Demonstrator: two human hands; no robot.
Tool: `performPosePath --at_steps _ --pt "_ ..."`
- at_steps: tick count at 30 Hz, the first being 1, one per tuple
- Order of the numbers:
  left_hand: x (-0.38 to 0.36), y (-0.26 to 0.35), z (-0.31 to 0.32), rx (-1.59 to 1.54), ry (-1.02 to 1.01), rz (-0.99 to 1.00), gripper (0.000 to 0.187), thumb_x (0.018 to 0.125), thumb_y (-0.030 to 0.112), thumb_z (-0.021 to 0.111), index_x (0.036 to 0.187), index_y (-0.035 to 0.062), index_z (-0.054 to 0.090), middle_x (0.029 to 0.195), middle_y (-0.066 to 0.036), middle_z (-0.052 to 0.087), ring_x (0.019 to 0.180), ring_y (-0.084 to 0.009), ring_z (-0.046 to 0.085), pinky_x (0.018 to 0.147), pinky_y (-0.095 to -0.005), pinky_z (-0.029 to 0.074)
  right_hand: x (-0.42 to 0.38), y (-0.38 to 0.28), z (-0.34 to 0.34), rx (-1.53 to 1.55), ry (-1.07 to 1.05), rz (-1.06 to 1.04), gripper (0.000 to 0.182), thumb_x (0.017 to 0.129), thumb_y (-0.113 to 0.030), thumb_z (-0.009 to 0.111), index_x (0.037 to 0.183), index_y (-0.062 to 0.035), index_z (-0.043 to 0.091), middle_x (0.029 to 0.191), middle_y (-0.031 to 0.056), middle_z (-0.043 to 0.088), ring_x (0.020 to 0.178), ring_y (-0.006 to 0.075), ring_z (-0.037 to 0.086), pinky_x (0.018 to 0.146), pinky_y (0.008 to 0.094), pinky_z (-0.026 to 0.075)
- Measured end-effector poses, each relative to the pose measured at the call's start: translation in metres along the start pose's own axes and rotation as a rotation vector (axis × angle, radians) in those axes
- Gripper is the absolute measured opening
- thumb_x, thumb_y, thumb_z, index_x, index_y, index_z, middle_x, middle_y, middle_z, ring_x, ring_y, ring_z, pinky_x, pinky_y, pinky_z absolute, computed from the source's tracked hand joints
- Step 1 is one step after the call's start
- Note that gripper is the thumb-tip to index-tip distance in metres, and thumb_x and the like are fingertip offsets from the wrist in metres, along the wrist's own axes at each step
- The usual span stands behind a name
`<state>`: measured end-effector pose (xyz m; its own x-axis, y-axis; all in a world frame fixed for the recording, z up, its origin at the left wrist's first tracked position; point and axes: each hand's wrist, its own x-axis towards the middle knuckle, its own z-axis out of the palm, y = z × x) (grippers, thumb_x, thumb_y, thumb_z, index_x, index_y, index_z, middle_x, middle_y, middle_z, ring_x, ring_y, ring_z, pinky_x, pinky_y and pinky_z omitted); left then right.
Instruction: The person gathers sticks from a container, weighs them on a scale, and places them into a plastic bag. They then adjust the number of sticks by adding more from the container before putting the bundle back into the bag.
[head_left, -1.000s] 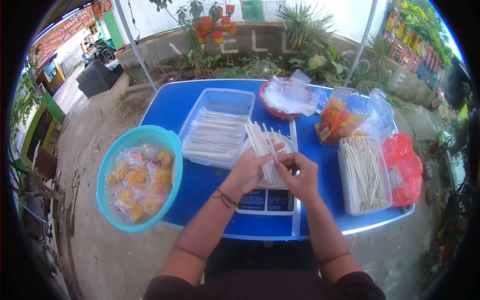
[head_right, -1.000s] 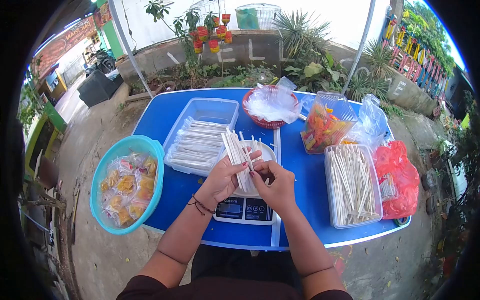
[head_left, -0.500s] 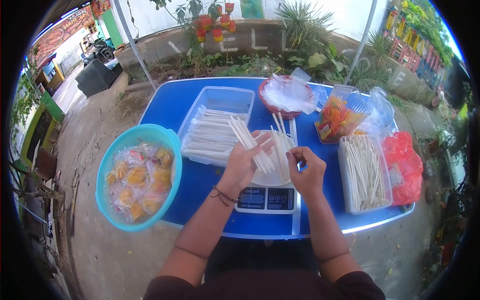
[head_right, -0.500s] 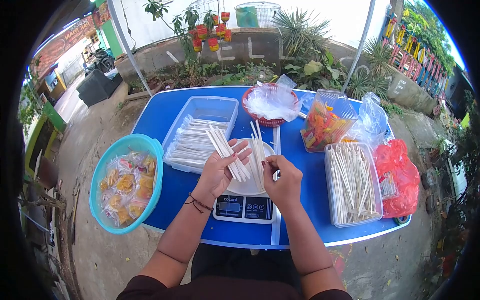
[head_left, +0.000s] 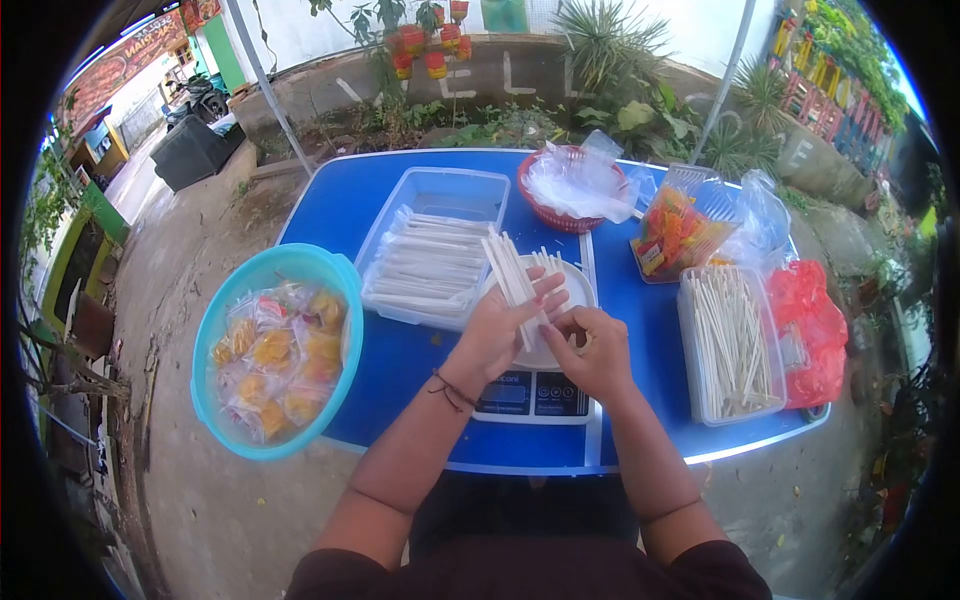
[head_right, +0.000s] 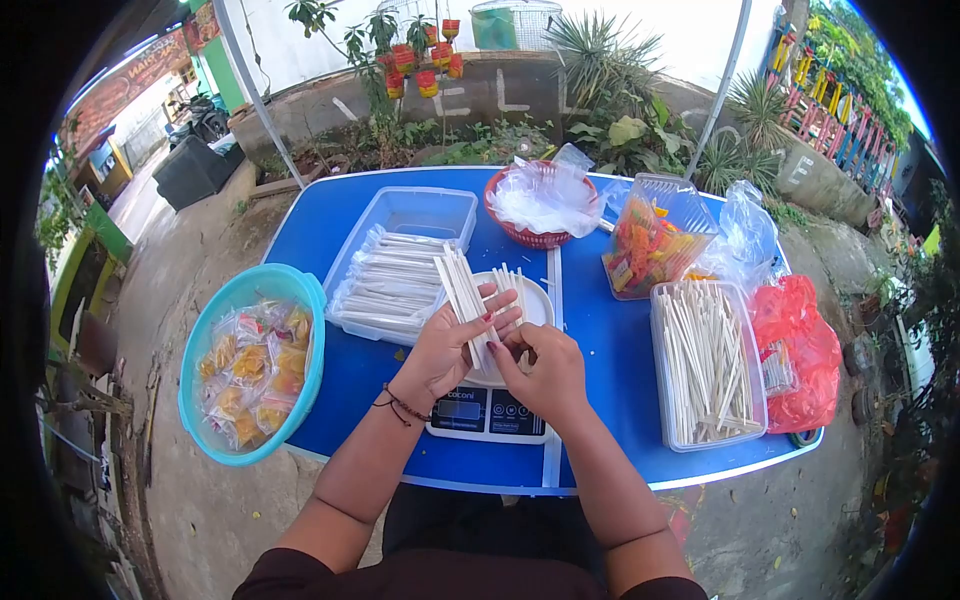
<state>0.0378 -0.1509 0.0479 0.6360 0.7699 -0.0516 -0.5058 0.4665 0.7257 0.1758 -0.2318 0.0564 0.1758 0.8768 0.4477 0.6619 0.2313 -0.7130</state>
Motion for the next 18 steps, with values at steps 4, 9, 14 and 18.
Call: performPosePath --at_steps 4,9,14,18 --pt "-0.0001 0.0035 0.0014 -0.029 0.034 -0.029 0.044 0.096 -0.003 0.045 0.138 -0.0015 0.031 0.134 -0.022 0.05 0.123 -0.0317 0.053 0.102 -0.0376 0.05 0.0004 0.0 0.0002 0.095 -0.01 0.142 0.015 0.081 -0.012 0.071 0.078 0.0027 0.067 0.063 0.0079 0.063 0.055 0.0096 0.053 0.054 0.025 0.042" --pt "-0.0004 0.0058 0.0012 -0.014 0.039 0.009 0.044 0.095 -0.003 0.045 0.137 -0.0013 0.034 0.133 -0.02 0.052 0.123 -0.0299 0.054 0.099 -0.0361 0.052 0.0013 -0.0023 -0.0031 0.118 -0.019 0.186 0.015 0.082 -0.01 0.07 0.079 0.0037 0.067 0.062 0.0069 0.062 0.055 0.0082 0.051 0.054 0.0246 0.042" --pt "-0.0009 0.0052 0.0027 0.039 0.041 0.004 0.043 0.095 -0.005 0.045 0.137 -0.001 0.035 0.132 -0.019 0.053 0.123 -0.0284 0.055 0.1 -0.0361 0.052 0.0011 -0.0004 0.0 0.099 0.032 0.108 0.014 0.081 -0.01 0.07 0.078 0.0034 0.067 0.062 0.007 0.062 0.055 0.0089 0.051 0.055 0.0245 0.042" --pt "-0.0018 0.006 0.0061 0.048 0.055 -0.015 0.044 0.094 -0.007 0.044 0.137 -0.0009 0.035 0.132 -0.019 0.053 0.122 -0.0285 0.055 0.1 -0.0364 0.051 0.0009 0.0016 0.0003 0.106 0.026 0.107 0.014 0.081 -0.01 0.07 0.078 0.0032 0.067 0.062 0.0067 0.061 0.055 0.0091 0.051 0.055 0.0246 0.042"
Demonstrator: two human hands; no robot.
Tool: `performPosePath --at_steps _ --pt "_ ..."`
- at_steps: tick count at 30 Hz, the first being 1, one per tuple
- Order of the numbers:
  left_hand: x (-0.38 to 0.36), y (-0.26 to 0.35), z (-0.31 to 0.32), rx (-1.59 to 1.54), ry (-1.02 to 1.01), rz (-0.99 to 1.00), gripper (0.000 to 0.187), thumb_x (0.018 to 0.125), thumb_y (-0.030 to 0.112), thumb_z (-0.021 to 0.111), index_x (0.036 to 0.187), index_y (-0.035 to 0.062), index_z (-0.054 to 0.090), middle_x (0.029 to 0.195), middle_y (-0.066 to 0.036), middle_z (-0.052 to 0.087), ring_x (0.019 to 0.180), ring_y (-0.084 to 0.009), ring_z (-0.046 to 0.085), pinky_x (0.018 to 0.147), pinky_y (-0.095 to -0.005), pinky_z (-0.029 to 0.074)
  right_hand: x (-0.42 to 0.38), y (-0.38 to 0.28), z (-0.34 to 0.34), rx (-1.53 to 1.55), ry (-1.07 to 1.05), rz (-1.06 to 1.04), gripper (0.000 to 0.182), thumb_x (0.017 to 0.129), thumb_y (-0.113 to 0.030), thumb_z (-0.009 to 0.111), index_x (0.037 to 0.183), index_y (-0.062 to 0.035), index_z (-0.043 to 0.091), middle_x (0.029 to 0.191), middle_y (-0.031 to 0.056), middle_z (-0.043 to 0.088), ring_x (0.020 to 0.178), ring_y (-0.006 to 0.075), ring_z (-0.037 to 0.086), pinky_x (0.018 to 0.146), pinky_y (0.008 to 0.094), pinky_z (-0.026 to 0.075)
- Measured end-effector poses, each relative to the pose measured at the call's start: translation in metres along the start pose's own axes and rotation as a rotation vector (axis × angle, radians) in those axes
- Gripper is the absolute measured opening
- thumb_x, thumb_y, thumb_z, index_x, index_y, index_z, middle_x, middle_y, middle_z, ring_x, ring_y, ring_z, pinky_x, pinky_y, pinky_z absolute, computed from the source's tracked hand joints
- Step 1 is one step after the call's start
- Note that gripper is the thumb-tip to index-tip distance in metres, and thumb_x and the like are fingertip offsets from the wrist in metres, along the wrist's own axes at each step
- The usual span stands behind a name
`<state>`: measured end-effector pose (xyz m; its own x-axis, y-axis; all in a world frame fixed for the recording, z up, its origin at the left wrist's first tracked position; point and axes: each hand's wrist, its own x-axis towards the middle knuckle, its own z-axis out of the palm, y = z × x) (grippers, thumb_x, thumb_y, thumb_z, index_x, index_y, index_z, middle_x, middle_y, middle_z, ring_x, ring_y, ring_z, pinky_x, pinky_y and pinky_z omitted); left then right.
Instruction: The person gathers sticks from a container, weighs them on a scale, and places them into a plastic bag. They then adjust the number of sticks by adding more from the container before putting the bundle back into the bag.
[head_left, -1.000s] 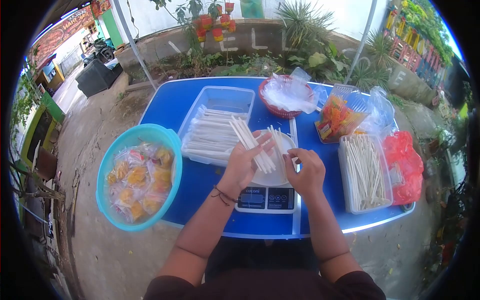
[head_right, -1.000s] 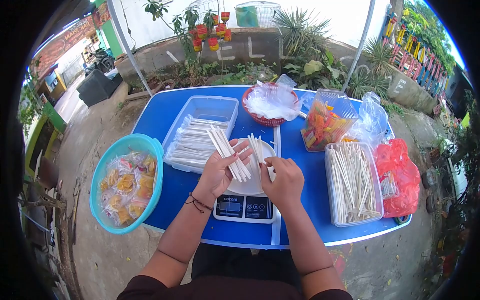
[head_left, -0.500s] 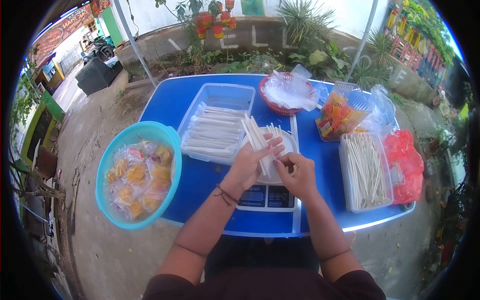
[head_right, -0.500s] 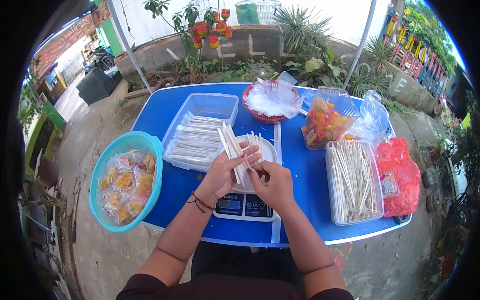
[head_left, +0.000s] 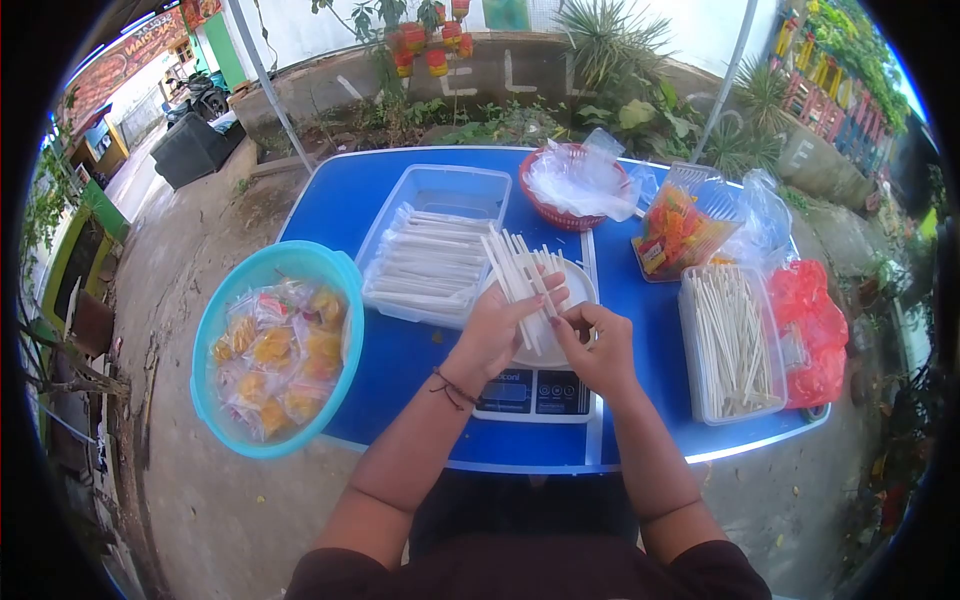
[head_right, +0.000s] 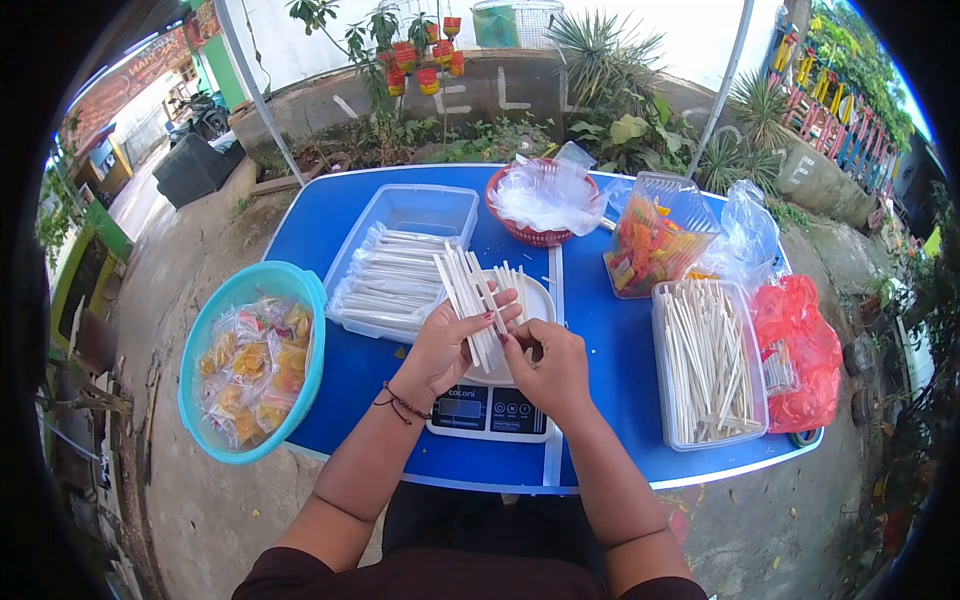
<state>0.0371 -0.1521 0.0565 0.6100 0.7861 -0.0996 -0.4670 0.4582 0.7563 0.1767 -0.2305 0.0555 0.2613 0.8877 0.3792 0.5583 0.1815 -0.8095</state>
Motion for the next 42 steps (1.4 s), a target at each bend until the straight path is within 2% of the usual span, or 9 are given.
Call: performPosePath --at_steps 6,9,10,13,21,24,27,40,42 --pt "0.001 0.001 -0.003 -0.024 0.009 0.034 0.046 0.093 -0.008 0.044 0.138 -0.0027 0.033 0.133 -0.021 0.051 0.122 -0.0297 0.055 0.101 -0.0362 0.051 0.001 0.002 -0.001 0.001 0.047 -0.004 0.014 0.08 -0.01 0.069 0.077 0.0035 0.066 0.061 0.006 0.06 0.056 0.0086 0.05 0.055 0.0243 0.041" --pt "-0.002 0.008 0.005 0.031 0.129 0.04 0.047 0.094 -0.007 0.044 0.139 -0.0037 0.032 0.135 -0.022 0.048 0.122 -0.0294 0.055 0.102 -0.0358 0.051 0.002 0.003 -0.002 0.002 0.087 -0.009 0.014 0.081 -0.009 0.068 0.076 0.0035 0.066 0.061 0.0055 0.06 0.056 0.0082 0.05 0.055 0.024 0.041" --pt "-0.001 0.006 0.001 -0.003 0.113 0.054 0.047 0.093 -0.006 0.047 0.138 -0.0043 0.032 0.134 -0.022 0.049 0.121 -0.029 0.055 0.102 -0.036 0.049 0.002 0.003 -0.002 0.001 0.1 -0.008 0.014 0.081 -0.009 0.068 0.076 0.0035 0.066 0.061 0.0053 0.06 0.056 0.0081 0.049 0.054 0.0239 0.04" --pt "0.004 0.0 -0.009 -0.067 0.078 0.084 0.05 0.093 -0.004 0.052 0.137 -0.0058 0.03 0.133 -0.021 0.05 0.121 -0.0286 0.055 0.104 -0.0366 0.047 0.003 0.006 -0.004 -0.049 0.107 0.002 0.014 0.079 -0.013 0.07 0.075 0.0 0.066 0.065 0.0107 0.063 0.055 0.0185 0.058 0.054 0.0301 0.045" --pt "0.004 0.001 -0.009 -0.059 0.088 0.058 0.048 0.094 -0.006 0.045 0.139 -0.0041 0.029 0.136 -0.022 0.048 0.123 -0.0296 0.054 0.103 -0.0338 0.05 0.004 0.006 -0.005 -0.073 0.122 0.012 0.014 0.079 -0.013 0.069 0.074 -0.0003 0.066 0.064 0.0103 0.063 0.054 0.0187 0.057 0.053 0.0304 0.044" --pt "0.004 0.001 -0.011 -0.081 0.061 0.061 0.053 0.092 -0.004 0.053 0.138 -0.0068 0.027 0.134 -0.024 0.047 0.122 -0.0312 0.054 0.106 -0.0392 0.045 0.003 0.006 -0.005 -0.07 0.124 0.012 0.014 0.079 -0.013 0.069 0.074 -0.0004 0.066 0.064 0.0103 0.063 0.054 0.0182 0.057 0.053 0.03 0.043" --pt "0.002 0.004 -0.007 -0.076 0.075 0.031 0.049 0.094 -0.004 0.046 0.139 -0.0042 0.028 0.135 -0.022 0.048 0.123 -0.0296 0.054 0.103 -0.0338 0.05 0.003 0.006 -0.005 -0.071 0.126 0.019 0.014 0.079 -0.013 0.069 0.074 -0.0003 0.066 0.064 0.0102 0.062 0.053 0.0178 0.057 0.052 0.0297 0.043" --pt "0.004 0.002 -0.011 -0.07 0.071 0.068 0.049 0.095 -0.004 0.042 0.141 -0.0054 0.025 0.137 -0.024 0.046 0.125 -0.0304 0.052 0.104 -0.0339 0.049 0.004 0.008 -0.005 -0.084 0.152 0.036 0.014 0.079 -0.014 0.069 0.073 -0.0016 0.066 0.063 0.0082 0.063 0.053 0.0184 0.057 0.053 0.0308 0.043" --pt "0.005 0.001 -0.012 -0.071 0.069 0.07 0.049 0.096 -0.004 0.04 0.142 -0.0057 0.024 0.137 -0.024 0.045 0.125 -0.0304 0.052 0.104 -0.0343 0.049 0.004 0.006 -0.006 -0.168 0.147 -0.01 0.013 0.078 -0.014 0.069 0.072 -0.0032 0.066 0.064 0.0066 0.063 0.055 0.0192 0.057 0.054 0.0322 0.043"
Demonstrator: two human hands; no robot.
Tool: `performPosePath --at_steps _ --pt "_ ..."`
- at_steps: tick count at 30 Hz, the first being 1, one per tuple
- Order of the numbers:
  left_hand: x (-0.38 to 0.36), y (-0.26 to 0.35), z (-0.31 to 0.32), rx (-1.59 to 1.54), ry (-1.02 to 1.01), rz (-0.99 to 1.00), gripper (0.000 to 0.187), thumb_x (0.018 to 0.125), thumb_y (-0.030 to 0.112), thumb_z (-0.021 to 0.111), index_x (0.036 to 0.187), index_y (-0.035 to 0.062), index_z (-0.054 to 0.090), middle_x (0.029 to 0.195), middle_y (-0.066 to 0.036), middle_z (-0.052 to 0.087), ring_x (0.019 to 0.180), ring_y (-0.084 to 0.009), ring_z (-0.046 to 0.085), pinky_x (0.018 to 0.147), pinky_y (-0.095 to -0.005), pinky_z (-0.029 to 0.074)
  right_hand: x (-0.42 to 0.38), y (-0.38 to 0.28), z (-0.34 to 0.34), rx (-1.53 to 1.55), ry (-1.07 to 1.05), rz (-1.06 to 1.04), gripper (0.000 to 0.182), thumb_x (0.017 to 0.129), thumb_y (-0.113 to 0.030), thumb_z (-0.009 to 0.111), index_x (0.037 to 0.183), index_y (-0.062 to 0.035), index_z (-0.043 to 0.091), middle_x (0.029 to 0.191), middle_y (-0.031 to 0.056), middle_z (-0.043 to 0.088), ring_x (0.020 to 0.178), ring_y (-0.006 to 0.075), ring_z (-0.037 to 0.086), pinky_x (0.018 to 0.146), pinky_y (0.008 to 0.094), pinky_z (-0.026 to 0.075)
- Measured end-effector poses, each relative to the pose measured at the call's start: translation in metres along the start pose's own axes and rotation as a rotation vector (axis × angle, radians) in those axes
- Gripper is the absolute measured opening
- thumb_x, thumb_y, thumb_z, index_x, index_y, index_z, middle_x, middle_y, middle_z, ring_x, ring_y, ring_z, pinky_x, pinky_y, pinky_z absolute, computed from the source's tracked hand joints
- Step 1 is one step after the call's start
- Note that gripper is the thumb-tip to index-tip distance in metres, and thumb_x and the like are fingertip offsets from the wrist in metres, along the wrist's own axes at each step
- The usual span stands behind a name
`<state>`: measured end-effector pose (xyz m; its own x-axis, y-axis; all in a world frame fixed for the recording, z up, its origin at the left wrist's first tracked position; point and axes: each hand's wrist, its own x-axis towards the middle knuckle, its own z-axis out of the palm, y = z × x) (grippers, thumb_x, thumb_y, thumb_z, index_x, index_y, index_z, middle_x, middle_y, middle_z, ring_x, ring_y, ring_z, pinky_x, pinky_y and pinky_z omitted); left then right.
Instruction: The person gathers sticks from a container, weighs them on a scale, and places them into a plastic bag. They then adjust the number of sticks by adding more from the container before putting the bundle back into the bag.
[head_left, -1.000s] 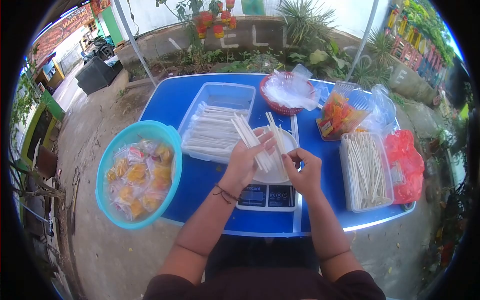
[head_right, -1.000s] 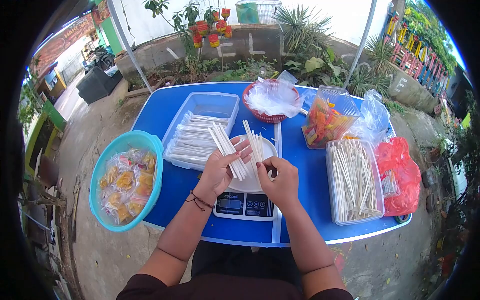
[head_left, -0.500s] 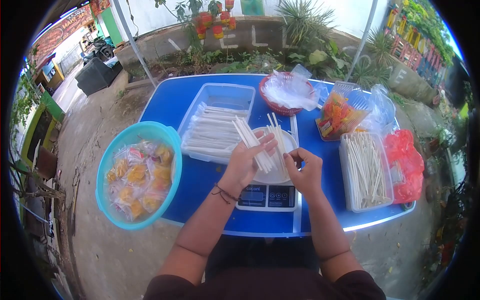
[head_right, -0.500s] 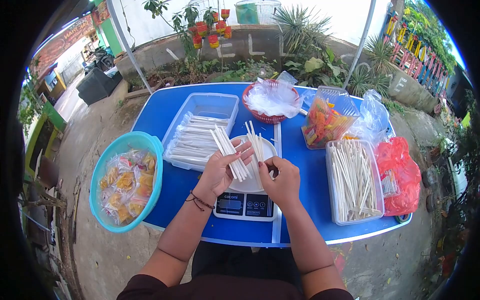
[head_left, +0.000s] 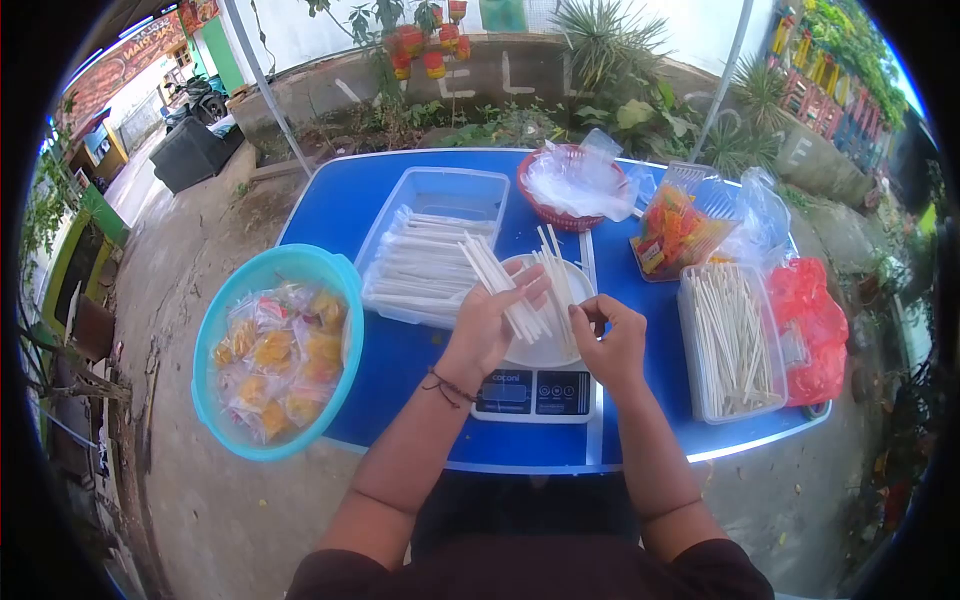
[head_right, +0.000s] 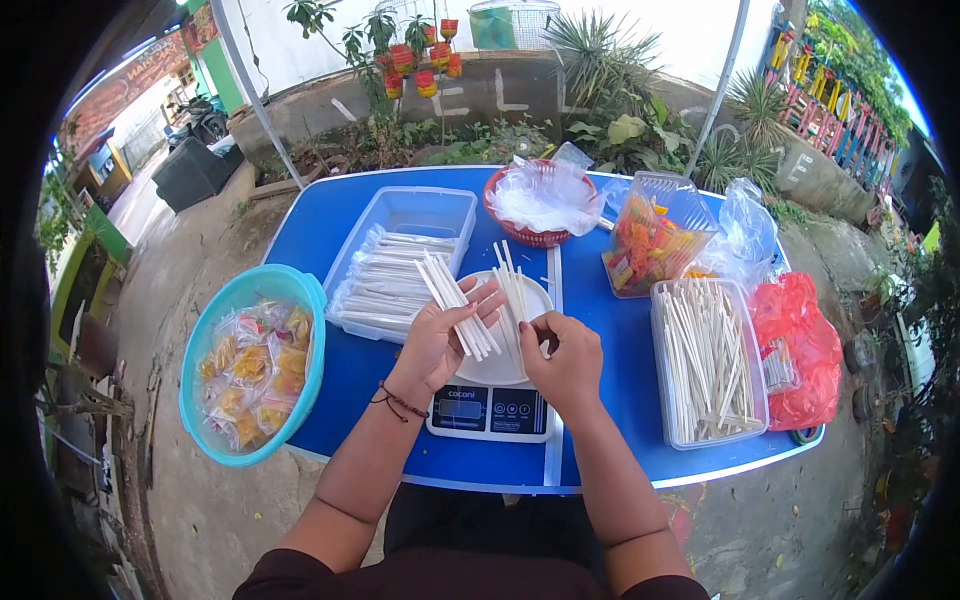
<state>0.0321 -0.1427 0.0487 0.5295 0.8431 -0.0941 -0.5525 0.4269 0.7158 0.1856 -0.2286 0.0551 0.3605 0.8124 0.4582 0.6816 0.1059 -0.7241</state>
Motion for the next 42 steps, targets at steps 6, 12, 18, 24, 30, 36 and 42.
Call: performPosePath --at_steps 6,12,18,24,30,36,42 --pt "-0.001 0.001 0.0 -0.059 -0.004 -0.027 0.049 0.095 -0.004 0.037 0.142 -0.0051 0.024 0.136 -0.025 0.046 0.123 -0.032 0.053 0.104 -0.0372 0.049 0.0 -0.002 -0.002 -0.233 0.074 -0.211 0.008 0.076 -0.013 0.07 0.072 -0.0074 0.065 0.065 0.0027 0.063 0.06 0.0201 0.054 0.058 0.0343 0.042" --pt "-0.003 0.002 0.007 -0.032 -0.004 -0.061 0.048 0.094 -0.006 0.04 0.14 -0.0039 0.026 0.137 -0.024 0.046 0.123 -0.0327 0.053 0.103 -0.0377 0.05 -0.001 -0.003 0.002 -0.018 -0.022 -0.146 0.009 0.076 -0.014 0.07 0.073 -0.0072 0.065 0.065 0.0028 0.063 0.061 0.0204 0.054 0.059 0.0339 0.042" --pt "-0.003 -0.001 0.006 -0.004 -0.081 -0.079 0.048 0.094 -0.007 0.043 0.14 -0.0032 0.027 0.136 -0.024 0.047 0.124 -0.0329 0.052 0.102 -0.0384 0.05 -0.004 -0.005 0.002 0.051 -0.127 -0.13 0.014 0.077 -0.014 0.073 0.075 -0.0023 0.066 0.067 0.008 0.064 0.061 0.0199 0.055 0.058 0.0311 0.043" --pt "-0.003 -0.004 0.005 0.002 -0.111 -0.09 0.048 0.094 -0.007 0.044 0.139 -0.0029 0.028 0.136 -0.022 0.048 0.125 -0.0318 0.052 0.102 -0.0383 0.05 -0.004 -0.005 0.004 0.095 -0.154 -0.073 0.014 0.078 -0.011 0.072 0.076 0.0012 0.066 0.068 0.0101 0.064 0.059 0.0172 0.055 0.057 0.0286 0.043" --pt "-0.003 -0.002 0.005 -0.003 -0.108 -0.082 0.047 0.094 -0.007 0.044 0.138 -0.0028 0.029 0.135 -0.021 0.05 0.124 -0.0313 0.053 0.101 -0.037 0.051 -0.004 0.0 0.007 0.139 -0.089 -0.066 0.011 0.077 -0.012 0.07 0.073 -0.0031 0.065 0.063 0.0076 0.061 0.059 0.0221 0.055 0.059 0.0343 0.043" --pt "-0.002 -0.001 0.006 -0.017 0.013 -0.016 0.046 0.094 -0.008 0.044 0.138 -0.0016 0.031 0.136 -0.022 0.048 0.124 -0.0313 0.053 0.102 -0.0362 0.05 -0.003 -0.007 0.001 0.11 0.009 -0.061 0.013 0.078 -0.01 0.069 0.069 -0.0037 0.062 0.062 0.0067 0.06 0.059 0.0209 0.054 0.058 0.0336 0.041" --pt "-0.003 0.002 0.005 -0.056 0.027 0.06 0.042 0.094 -0.007 0.044 0.135 -0.0023 0.033 0.136 -0.022 0.047 0.124 -0.031 0.053 0.105 -0.0367 0.049 -0.002 -0.004 -0.001 -0.073 0.084 -0.149 0.016 0.076 -0.013 0.07 0.066 -0.0069 0.059 0.06 0.0028 0.058 0.058 0.0198 0.052 0.057 0.0353 0.038"
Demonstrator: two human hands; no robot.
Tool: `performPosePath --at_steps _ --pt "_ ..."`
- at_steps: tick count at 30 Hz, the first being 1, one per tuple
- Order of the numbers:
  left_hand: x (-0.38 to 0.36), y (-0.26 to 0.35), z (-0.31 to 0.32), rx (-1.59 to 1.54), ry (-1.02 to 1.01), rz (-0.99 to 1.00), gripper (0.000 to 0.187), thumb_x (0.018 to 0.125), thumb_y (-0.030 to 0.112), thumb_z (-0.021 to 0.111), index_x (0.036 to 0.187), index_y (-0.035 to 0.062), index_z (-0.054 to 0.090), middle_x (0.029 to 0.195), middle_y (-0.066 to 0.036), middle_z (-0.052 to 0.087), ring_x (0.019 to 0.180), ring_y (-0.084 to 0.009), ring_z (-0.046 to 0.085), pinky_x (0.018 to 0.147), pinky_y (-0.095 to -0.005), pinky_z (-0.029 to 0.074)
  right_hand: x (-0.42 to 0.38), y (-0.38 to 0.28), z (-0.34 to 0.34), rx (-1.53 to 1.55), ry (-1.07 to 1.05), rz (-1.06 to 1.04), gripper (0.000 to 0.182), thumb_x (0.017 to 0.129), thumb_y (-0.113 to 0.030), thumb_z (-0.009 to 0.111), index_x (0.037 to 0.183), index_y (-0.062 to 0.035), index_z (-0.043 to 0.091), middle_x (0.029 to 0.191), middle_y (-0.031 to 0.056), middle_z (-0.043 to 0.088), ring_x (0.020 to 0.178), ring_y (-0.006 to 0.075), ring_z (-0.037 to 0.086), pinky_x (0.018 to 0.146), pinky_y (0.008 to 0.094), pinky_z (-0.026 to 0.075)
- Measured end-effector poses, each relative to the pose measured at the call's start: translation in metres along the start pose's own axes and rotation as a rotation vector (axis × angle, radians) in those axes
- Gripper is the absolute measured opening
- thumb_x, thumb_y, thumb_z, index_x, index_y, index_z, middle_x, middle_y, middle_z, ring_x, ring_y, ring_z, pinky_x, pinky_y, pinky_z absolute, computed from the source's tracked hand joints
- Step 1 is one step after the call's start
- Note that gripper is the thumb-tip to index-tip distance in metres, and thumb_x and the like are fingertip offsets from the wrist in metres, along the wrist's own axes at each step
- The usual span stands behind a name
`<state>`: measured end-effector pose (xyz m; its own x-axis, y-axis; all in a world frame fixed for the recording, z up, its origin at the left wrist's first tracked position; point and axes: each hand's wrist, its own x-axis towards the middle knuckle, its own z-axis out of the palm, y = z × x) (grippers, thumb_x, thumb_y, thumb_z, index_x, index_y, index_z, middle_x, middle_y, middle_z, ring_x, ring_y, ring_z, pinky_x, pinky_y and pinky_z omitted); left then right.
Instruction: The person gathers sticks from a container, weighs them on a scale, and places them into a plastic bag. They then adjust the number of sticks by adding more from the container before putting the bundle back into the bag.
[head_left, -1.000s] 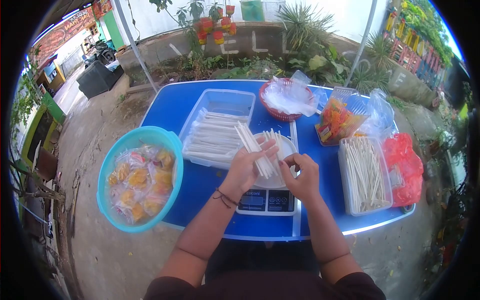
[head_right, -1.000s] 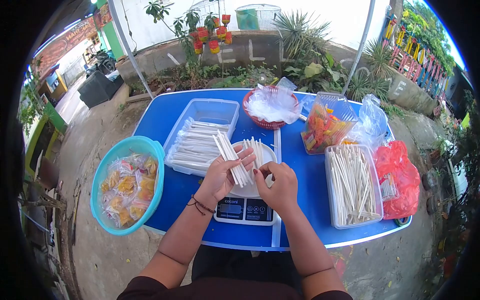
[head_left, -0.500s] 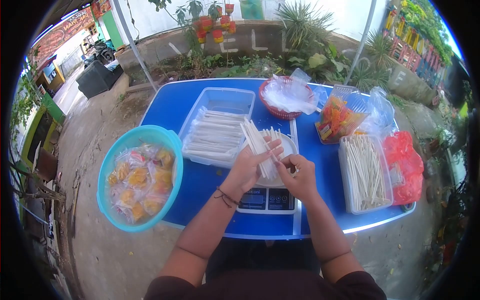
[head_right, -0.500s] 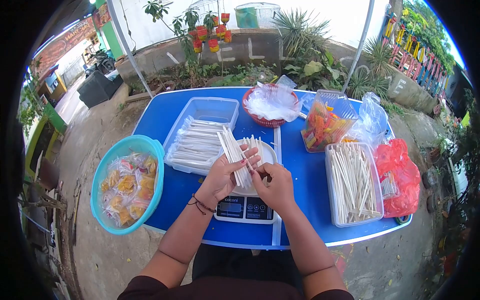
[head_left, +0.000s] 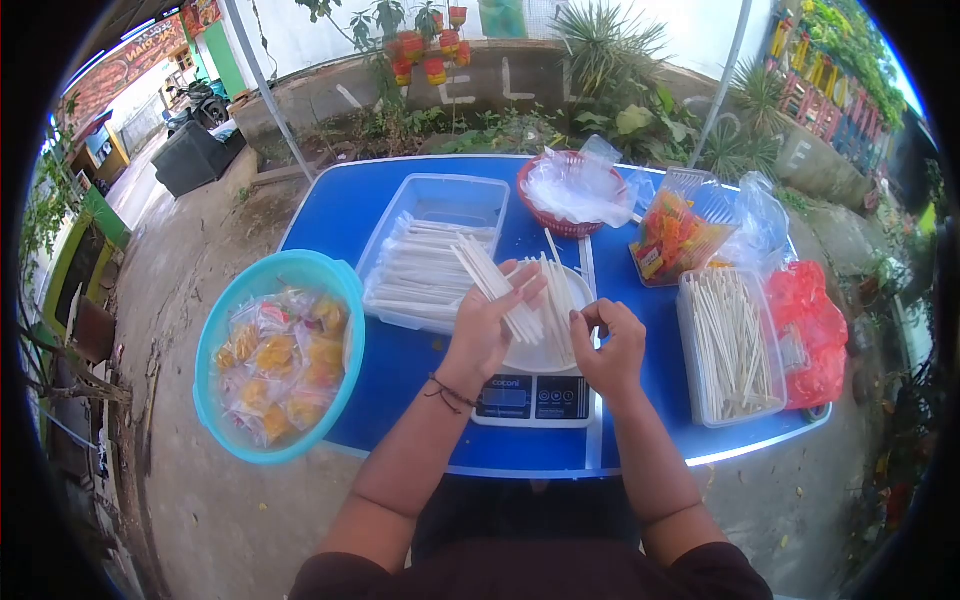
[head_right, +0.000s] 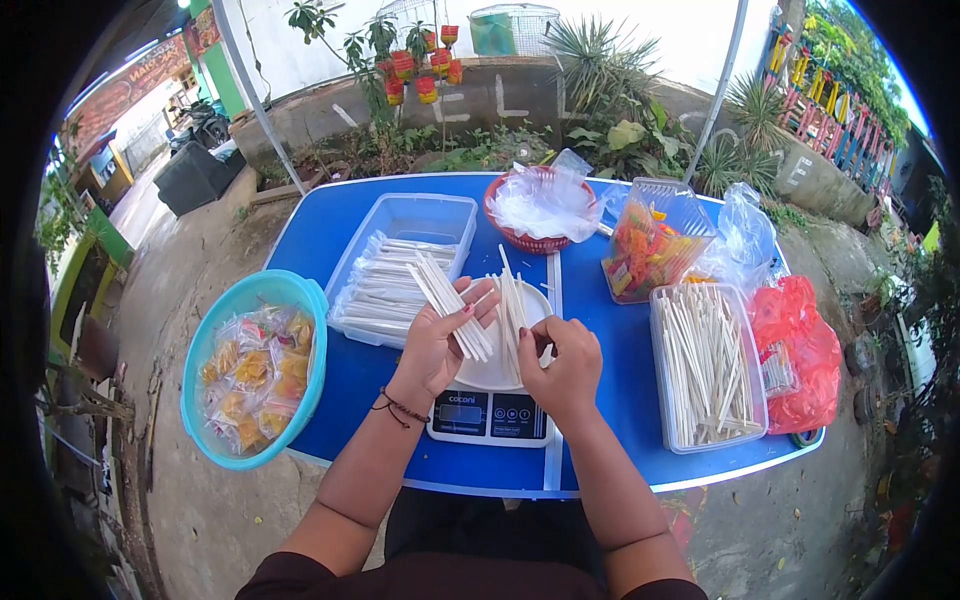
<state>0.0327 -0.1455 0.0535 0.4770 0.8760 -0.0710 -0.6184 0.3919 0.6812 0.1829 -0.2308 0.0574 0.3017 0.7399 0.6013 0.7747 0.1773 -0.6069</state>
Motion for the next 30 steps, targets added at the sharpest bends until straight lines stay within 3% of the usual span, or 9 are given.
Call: performPosePath --at_steps 4,16,30 --pt "0.0005 -0.0013 -0.002 0.013 -0.004 -0.019 0.044 0.094 -0.007 0.046 0.136 -0.0031 0.032 0.136 -0.023 0.047 0.123 -0.0313 0.053 0.105 -0.0368 0.049 0.0 -0.0011 0.0001 -0.265 -0.009 -0.063 0.013 0.075 -0.014 0.07 0.068 -0.0087 0.06 0.061 0.0006 0.058 0.059 0.0198 0.053 0.059 0.0361 0.037" --pt "-0.0016 -0.0026 0.0044 0.027 -0.077 -0.153 0.049 0.094 -0.008 0.04 0.141 -0.0035 0.026 0.136 -0.024 0.047 0.124 -0.0328 0.052 0.103 -0.0385 0.049 -0.0032 -0.0038 0.0058 0.093 -0.132 -0.024 0.014 0.075 -0.015 0.071 0.069 -0.0064 0.062 0.065 0.0042 0.063 0.061 0.0231 0.055 0.062 0.037 0.04" --pt "-0.0015 -0.0035 0.0037 0.028 -0.115 -0.166 0.045 0.094 -0.007 0.043 0.138 -0.0018 0.034 0.135 -0.02 0.052 0.123 -0.0289 0.054 0.102 -0.0381 0.049 -0.0039 -0.0009 0.0065 0.215 -0.202 0.106 0.015 0.08 -0.012 0.071 0.076 0.0016 0.066 0.067 0.0093 0.063 0.059 0.0139 0.054 0.057 0.027 0.042"
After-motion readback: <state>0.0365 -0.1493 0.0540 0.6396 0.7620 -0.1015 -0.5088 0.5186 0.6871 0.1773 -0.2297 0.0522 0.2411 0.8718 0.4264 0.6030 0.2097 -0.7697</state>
